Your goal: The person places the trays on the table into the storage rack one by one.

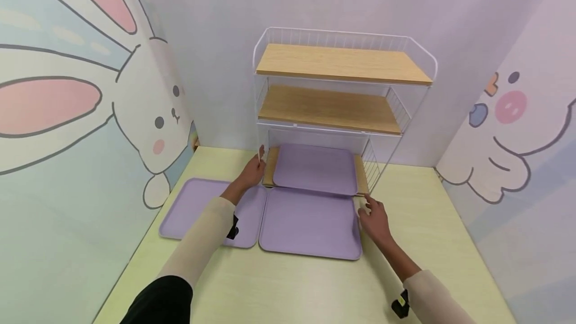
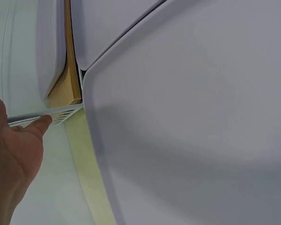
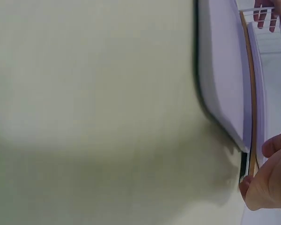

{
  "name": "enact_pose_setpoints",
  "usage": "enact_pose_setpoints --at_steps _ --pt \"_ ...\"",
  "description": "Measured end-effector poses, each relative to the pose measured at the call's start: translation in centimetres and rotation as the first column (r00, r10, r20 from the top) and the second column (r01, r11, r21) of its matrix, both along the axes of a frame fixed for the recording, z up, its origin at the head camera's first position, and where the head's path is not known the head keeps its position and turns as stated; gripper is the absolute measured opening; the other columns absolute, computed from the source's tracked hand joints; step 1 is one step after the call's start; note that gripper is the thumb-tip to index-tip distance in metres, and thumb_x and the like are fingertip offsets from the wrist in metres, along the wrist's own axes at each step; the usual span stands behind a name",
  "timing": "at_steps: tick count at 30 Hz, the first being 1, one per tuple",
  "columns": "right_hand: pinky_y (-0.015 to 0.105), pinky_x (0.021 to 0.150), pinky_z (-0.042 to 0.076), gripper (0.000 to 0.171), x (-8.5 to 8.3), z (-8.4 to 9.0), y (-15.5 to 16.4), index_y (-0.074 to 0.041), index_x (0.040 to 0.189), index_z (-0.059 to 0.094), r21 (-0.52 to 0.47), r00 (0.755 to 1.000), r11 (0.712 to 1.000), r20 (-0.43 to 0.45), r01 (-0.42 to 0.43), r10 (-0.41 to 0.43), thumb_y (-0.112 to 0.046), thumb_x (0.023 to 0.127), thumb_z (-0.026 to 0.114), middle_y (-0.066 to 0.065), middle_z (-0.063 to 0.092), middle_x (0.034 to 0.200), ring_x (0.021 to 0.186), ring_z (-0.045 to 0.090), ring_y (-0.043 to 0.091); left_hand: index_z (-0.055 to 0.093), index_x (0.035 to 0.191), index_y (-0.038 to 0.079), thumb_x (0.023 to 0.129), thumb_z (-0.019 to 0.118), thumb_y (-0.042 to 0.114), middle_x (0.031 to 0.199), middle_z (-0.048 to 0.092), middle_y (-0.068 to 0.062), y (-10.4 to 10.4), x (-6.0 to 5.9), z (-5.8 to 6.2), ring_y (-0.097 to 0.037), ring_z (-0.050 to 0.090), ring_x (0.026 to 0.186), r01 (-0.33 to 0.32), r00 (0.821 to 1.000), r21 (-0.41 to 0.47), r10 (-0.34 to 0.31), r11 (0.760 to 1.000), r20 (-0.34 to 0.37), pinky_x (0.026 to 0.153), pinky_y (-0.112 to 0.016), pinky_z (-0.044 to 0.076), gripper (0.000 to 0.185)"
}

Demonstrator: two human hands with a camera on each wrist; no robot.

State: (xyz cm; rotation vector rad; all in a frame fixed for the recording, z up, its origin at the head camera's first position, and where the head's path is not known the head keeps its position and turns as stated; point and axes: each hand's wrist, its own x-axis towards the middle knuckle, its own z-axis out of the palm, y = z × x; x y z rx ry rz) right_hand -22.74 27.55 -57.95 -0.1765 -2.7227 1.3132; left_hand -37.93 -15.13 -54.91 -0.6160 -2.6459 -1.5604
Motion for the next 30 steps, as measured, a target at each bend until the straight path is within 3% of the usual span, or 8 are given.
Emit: enact_pose_setpoints --at_steps 3,7,9,14,20,25,29,30 --pt "0.069 0.123 0.045 0.064 1.4 -0.3 0.3 0.013 0.163 0.046 0.068 0.999 0.997 0.038 -0.036 0.034 -0.018 0.11 0.062 0.043 0.046 0.159 0.147 0.053 0.058 0.007 0.178 -0.006 0.119 0.028 0.014 0.184 0.02 -0.033 0.7 1.4 1.5 -0.05 0.066 0.116 -0.041 0.999 -0.025 0.042 0.999 0.035 0.113 -0.052 0.051 0.065" --pt "0.076 0.126 0.037 0.067 2.8 -1.5 0.1 0.017 0.157 0.052 0.105 0.996 0.991 0.022 -0.084 0.082 -0.025 0.108 0.069 0.044 0.043 0.165 0.154 0.043 0.063 0.006 0.179 -0.004 0.12 0.029 0.009 0.186 0.021 -0.029 0.9 1.8 1.9 -0.016 0.054 0.069 -0.059 0.996 -0.023 0.06 0.998 0.069 0.072 -0.03 0.049 0.064" --pt "0.081 0.125 0.033 0.068 3.3 -2.2 -0.2 0.018 0.155 0.054 0.119 0.995 0.988 0.004 -0.095 0.095 -0.027 0.107 0.07 0.043 0.041 0.167 0.156 0.037 0.066 0.005 0.179 -0.004 0.121 0.028 0.009 0.186 0.02 -0.03 0.8 1.7 2.0 -0.014 0.048 0.066 -0.054 0.995 -0.023 0.055 0.998 0.081 0.07 -0.029 0.047 0.064" --pt "0.082 0.112 0.033 0.053 4.0 -2.8 -1.7 0.017 0.144 0.064 0.156 0.995 0.987 -0.086 -0.044 0.058 -0.017 0.104 0.068 0.043 0.052 0.156 0.145 0.039 0.069 0.005 0.177 -0.008 0.121 0.028 0.01 0.184 0.019 -0.034 0.8 1.6 2.1 -0.027 0.052 0.085 -0.051 0.996 -0.049 0.055 0.997 0.068 0.099 -0.043 0.05 0.063" --pt "0.052 0.092 0.049 0.041 5.0 -2.6 -2.5 0.019 0.134 0.068 0.088 0.993 0.995 -0.117 0.035 -0.025 -0.004 0.101 0.063 0.039 0.057 0.133 0.116 0.057 0.051 0.003 0.179 -0.003 0.122 0.027 0.011 0.186 0.019 -0.029 0.8 1.8 1.9 -0.011 0.042 0.063 -0.044 0.993 -0.005 0.045 0.999 0.108 0.062 -0.027 0.041 0.064" --pt "0.052 0.089 0.057 0.045 6.1 -2.3 -2.7 0.017 0.146 0.06 0.084 0.996 0.995 -0.076 0.054 -0.048 -0.007 0.109 0.054 0.04 0.061 0.133 0.112 0.067 0.048 0.005 0.18 -0.002 0.122 0.028 0.013 0.186 0.02 -0.03 0.9 1.7 1.7 -0.019 0.054 0.08 -0.046 0.994 -0.009 0.047 0.999 0.097 0.073 -0.025 0.044 0.064" --pt "0.053 0.079 0.058 0.046 6.6 -2.3 -2.4 0.012 0.149 0.057 0.107 0.993 0.993 -0.107 0.057 -0.046 -0.015 0.113 0.049 0.034 0.075 0.113 0.096 0.074 0.042 0.007 0.179 -0.002 0.12 0.03 0.015 0.184 0.022 -0.033 0.7 1.5 1.6 -0.025 0.055 0.082 -0.028 0.996 0.017 0.027 0.999 0.08 0.074 -0.029 0.045 0.066" --pt "0.05 0.075 0.058 0.047 6.7 -2.2 -2.3 0.011 0.151 0.055 0.104 0.994 0.993 -0.096 0.055 -0.045 -0.017 0.114 0.047 0.031 0.077 0.108 0.089 0.074 0.038 0.006 0.18 0.0 0.121 0.029 0.021 0.185 0.021 -0.03 0.4 0.6 0.4 -0.026 0.059 0.085 -0.006 0.998 0.046 0.003 0.999 0.06 0.076 -0.031 0.048 0.066"
